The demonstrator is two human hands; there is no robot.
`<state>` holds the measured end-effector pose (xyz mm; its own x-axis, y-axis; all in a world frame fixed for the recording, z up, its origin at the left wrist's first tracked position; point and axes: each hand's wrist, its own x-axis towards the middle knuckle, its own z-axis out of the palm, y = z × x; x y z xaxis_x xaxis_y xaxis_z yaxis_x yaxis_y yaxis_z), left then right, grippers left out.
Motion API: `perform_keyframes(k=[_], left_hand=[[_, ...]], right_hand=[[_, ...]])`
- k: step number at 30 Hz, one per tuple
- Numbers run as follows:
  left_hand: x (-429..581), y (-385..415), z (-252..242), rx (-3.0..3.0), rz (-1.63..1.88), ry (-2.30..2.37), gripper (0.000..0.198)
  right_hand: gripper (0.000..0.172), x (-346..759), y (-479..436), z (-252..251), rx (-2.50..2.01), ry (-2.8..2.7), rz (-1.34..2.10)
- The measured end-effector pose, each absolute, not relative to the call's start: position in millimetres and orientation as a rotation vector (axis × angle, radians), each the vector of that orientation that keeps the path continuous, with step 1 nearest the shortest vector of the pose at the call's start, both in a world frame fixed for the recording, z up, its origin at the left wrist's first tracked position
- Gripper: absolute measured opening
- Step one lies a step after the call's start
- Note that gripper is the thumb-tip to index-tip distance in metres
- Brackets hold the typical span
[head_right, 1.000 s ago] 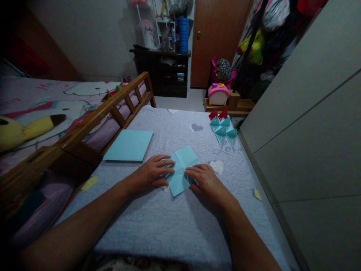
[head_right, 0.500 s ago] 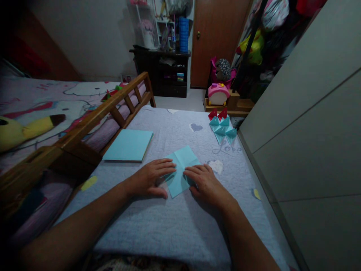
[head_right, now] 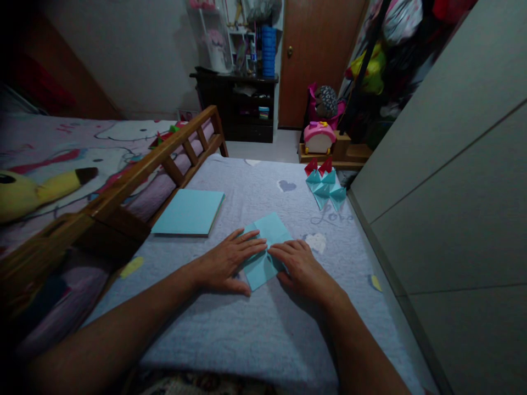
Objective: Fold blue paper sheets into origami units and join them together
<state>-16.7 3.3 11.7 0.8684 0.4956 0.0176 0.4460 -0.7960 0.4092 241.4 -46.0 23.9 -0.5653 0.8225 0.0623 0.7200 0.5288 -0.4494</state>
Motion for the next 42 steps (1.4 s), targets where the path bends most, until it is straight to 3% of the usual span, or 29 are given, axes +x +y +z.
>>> perform_keyframes(k=[4, 9, 20, 23, 26, 29, 31, 37, 42], left_hand=[[-16, 4, 9, 2.667, 0.257, 0.666, 0.091], [-16, 6, 6, 2.674, 0.429, 0.596, 0.076], [-24, 12, -2, 2.494, 0.532, 0.582, 0.09], [-25, 10, -2, 2.506, 0.53, 0.576, 0.092], [-24, 9, -3, 2.524, 0.599, 0.584, 0.076], [-23, 9, -3, 2.554, 0.704, 0.64, 0.036], [-22, 10, -2, 2.58, 0.74, 0.677, 0.021], [-25, 5, 0, 2.614, 0.766, 0.764, 0.018], [-25, -1, 2, 2.479, 0.761, 0.907, 0.022]], right_hand=[[0.065, 241, -47, 24, -1.32, -2.512, 0.536], [0.054, 239, -48, 25, -1.348, -2.553, 0.491], [0.015, 232, -50, 32, -1.199, -2.607, 0.316], [0.013, 232, -49, 32, -1.148, -2.57, 0.334], [0.016, 233, -49, 30, -1.124, -2.476, 0.425], [0.017, 234, -50, 28, -1.125, -2.356, 0.538], [0.017, 236, -51, 28, -1.142, -2.305, 0.614], [0.035, 238, -53, 30, -1.236, -2.252, 0.709], [0.016, 239, -46, 23, -1.423, -2.137, 0.74]])
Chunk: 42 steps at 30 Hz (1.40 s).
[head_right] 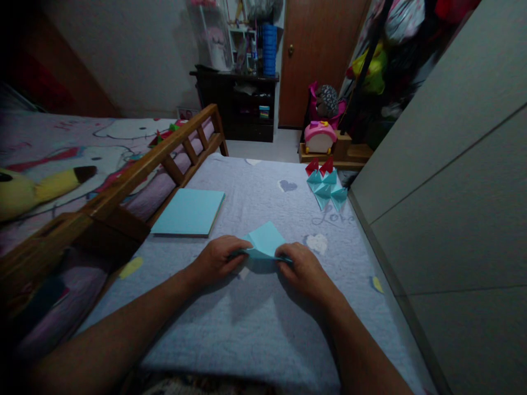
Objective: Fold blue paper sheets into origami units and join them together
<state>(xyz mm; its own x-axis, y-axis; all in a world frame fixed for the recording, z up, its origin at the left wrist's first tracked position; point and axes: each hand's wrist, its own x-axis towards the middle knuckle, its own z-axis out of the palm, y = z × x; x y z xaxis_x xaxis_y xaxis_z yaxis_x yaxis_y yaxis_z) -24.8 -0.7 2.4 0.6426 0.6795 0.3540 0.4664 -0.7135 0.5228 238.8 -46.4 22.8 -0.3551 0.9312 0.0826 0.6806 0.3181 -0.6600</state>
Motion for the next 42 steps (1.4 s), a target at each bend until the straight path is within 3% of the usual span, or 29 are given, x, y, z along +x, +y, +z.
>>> perform_keyframes(k=[7, 17, 21, 23, 31, 42], left_hand=[[-23, -3, 5, 2.288, 0.635, 1.154, 0.053], [-25, -2, 8, 2.14, 0.601, 1.254, 0.037], [-21, -2, 10, 2.148, 0.582, 1.294, 0.029], [-18, -2, 10, 2.199, 0.623, 1.333, 0.027], [-6, 0, 6, 2.413, 0.522, 1.543, 0.038], [1, 0, 5, 2.36, 0.46, 1.504, 0.032]], right_hand=[[0.017, 234, -40, 18, -1.604, -1.927, 0.741], [0.016, 231, -40, 18, -1.674, -1.801, 0.754], [0.046, 230, -39, 13, -1.714, -1.8, 0.683], [0.051, 229, -39, 10, -1.722, -1.838, 0.64], [0.042, 225, -37, 5, -1.742, -1.963, 0.546], [0.036, 225, -37, 4, -1.726, -2.029, 0.517]])
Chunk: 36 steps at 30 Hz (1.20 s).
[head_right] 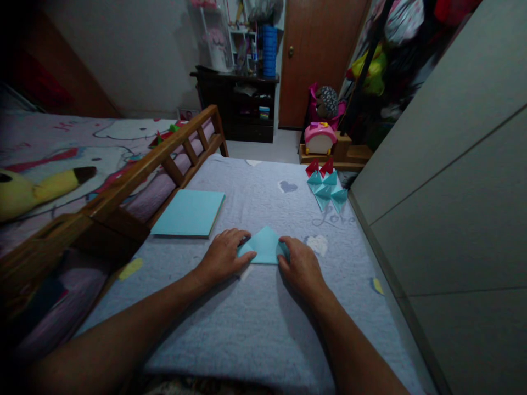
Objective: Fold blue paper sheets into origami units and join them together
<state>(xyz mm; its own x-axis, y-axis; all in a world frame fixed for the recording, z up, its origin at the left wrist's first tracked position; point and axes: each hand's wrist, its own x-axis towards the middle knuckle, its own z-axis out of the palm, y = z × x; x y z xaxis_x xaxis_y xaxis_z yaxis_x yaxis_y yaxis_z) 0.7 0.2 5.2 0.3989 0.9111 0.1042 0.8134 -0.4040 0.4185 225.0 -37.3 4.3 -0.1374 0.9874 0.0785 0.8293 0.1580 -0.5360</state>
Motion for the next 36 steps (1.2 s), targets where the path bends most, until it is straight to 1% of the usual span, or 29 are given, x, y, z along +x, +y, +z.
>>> perform_keyframes(k=[4, 7, 9, 12, 14, 17, 21, 22, 24, 26, 31, 36], left_hand=[[2, 1, 8, 2.324, 0.461, 1.493, 0.027], [2, 2, 9, 2.286, 0.497, 1.478, 0.021], [1, 3, 10, 2.247, 0.52, 1.463, 0.018], [0, 3, 13, 2.179, 0.597, 1.392, 0.015], [-1, 3, 16, 2.117, 0.668, 1.316, 0.014], [-3, 2, 18, 1.974, 0.71, 1.207, 0.012], [-6, 1, 19, 1.785, 0.665, 1.063, 0.013], [-6, 1, 20, 1.751, 0.657, 1.031, 0.013], [-7, 0, 21, 1.699, 0.639, 0.983, 0.015], [-8, 0, 22, 1.655, 0.614, 0.957, 0.02], [-10, 1, 24, 1.656, 0.574, 0.986, 0.038], [-12, 3, 23, 1.627, 0.539, 0.988, 0.038]], right_hand=[[0.033, 225, -38, 3, -1.704, -2.053, 0.504], [0.035, 226, -38, 0, -1.673, -2.041, 0.496], [0.04, 226, -38, -2, -1.653, -2.018, 0.498], [0.052, 227, -38, -2, -1.63, -1.977, 0.474], [0.055, 228, -38, 1, -1.608, -1.944, 0.423], [0.048, 229, -37, 10, -1.538, -1.873, 0.386], [0.022, 229, -36, 21, -1.449, -1.816, 0.554], [0.02, 229, -36, 24, -1.454, -1.803, 0.627], [0.027, 229, -37, 27, -1.483, -1.76, 0.777], [0.031, 229, -37, 30, -1.505, -1.706, 0.896], [0.026, 229, -36, 32, -1.499, -1.616, 1.053], [0.019, 228, -36, 32, -1.463, -1.618, 1.083]])
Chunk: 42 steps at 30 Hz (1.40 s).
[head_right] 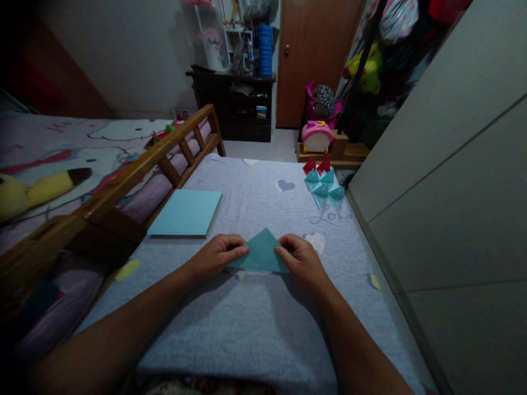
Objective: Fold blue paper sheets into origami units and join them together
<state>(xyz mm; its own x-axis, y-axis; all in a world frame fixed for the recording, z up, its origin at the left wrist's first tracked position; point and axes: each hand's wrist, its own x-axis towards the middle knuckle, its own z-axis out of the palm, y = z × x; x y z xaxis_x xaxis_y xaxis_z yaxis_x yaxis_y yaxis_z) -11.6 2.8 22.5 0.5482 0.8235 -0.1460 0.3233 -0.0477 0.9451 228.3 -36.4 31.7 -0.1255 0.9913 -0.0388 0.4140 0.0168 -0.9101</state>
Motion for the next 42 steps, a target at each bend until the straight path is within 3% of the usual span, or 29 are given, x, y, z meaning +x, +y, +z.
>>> perform_keyframes(k=[6, 14, 42], left_hand=[[-11.6, 1.4, 20.7, 1.64, 0.525, 0.982, 0.035], [-9.9, -0.7, 23.3, 1.667, 0.485, 0.976, 0.032], [-12.1, -4.1, 22.2, 1.493, 0.438, 0.908, 0.034]], right_hand=[[0.018, 231.3, -37.7, 36.8, -1.424, -1.72, 1.059], [0.031, 227.3, -36.4, 39.9, -1.482, -1.699, 1.098], [0.031, 225.9, -38.2, 35.3, -1.428, -1.52, 1.359]])
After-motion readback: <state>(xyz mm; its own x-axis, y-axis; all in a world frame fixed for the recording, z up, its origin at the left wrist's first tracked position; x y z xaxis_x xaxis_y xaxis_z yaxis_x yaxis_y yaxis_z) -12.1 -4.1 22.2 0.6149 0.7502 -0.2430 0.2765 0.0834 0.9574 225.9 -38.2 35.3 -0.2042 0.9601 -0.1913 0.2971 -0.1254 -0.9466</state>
